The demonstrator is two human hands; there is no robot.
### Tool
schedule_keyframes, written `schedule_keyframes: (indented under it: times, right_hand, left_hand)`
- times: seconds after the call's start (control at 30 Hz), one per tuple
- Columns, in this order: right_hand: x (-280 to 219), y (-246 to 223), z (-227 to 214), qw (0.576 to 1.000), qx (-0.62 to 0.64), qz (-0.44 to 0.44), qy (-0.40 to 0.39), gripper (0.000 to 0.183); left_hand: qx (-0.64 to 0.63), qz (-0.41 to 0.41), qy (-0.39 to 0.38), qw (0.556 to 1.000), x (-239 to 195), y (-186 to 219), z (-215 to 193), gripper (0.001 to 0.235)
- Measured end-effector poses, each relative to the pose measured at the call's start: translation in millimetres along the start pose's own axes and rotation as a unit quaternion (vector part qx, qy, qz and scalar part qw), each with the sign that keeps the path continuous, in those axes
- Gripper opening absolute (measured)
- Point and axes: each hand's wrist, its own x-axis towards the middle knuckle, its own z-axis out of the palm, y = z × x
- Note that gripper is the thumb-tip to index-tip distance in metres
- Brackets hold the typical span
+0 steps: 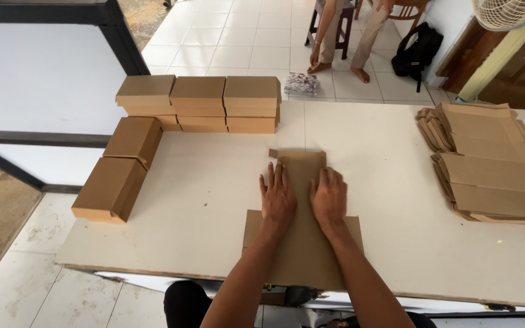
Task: The person assembles small cardboard boxes from flat sheets on a white table. They fold the flaps, crease the edges, and stack the finished boxes. The person repeats this process for multiple boxes.
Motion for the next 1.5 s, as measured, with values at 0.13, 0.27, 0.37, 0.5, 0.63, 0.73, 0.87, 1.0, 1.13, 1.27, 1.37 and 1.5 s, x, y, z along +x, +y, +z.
schedule_keyframes:
  times: [0.13, 0.27, 0.37, 0.5, 0.63, 0.73, 0.87, 1.0, 1.13, 1.27, 1.37, 1.5]
  right_hand:
    - [4, -13, -26, 0.991, -0.003, -0.003, -0.135, 0.048]
    - [5, -15, -28, 0.989, 0.023, 0.009, -0.146, 0.045]
    - [1, -7, -11, 0.997, 0.025, -0.025, -0.07, 0.031]
    - [-10, 8, 19, 0.992, 0.016, -0.12, 0.03, 0.016]
    - [-3, -2, -4, 0.992, 0.055, -0.097, -0.063, 0.015]
    - [1, -7, -15, 0.993, 0.03, -0.048, -0.104, 0.019]
    - [1, -7, -26, 0.999, -0.035, -0.013, -0.022, 0.02]
    - [0, 0, -5, 0.998, -0.044, 0.029, -0.014, 0.021]
    - [16, 14, 13, 0.999, -0.032, 0.036, -0.013, 0.014]
    - [38, 26, 29, 0.987, -0.048, 0.109, -0.103, 0.028]
    - [43, 10, 4, 0.978, -0.007, 0.176, -0.116, 0.043]
    - [43, 15, 10, 0.976, 0.004, 0.184, -0.115, 0.044]
  left_hand:
    - [-0.028, 0.037, -0.01, 0.999, 1, -1, 1, 0.052]
    - [0.002, 0.069, 0.06, 0.996, -2, -2, 12, 0.048]
    - [0.04, 0.14, 0.185, 0.972, 13, -13, 48, 0.029]
    - [0.045, 0.225, 0.245, 0.942, 28, -24, 79, 0.019]
    - [-0.019, 0.187, 0.2, 0.962, 19, -15, 48, 0.027]
    - [0.047, 0.145, 0.236, 0.96, 9, -8, 20, 0.027]
    - [0.06, 0.014, 0.119, 0.991, 4, -2, 0, 0.039]
    - [0.052, 0.009, 0.082, 0.995, 6, -4, 0, 0.037]
    - [0.085, -0.001, 0.069, 0.994, 46, -19, 23, 0.033]
    - [-0.057, -0.138, 0.086, 0.985, 74, -22, 27, 0.034]
    - [-0.089, -0.184, 0.096, 0.974, 60, -11, 4, 0.046]
    - [-0.095, -0.187, 0.102, 0.972, 60, -10, 2, 0.055]
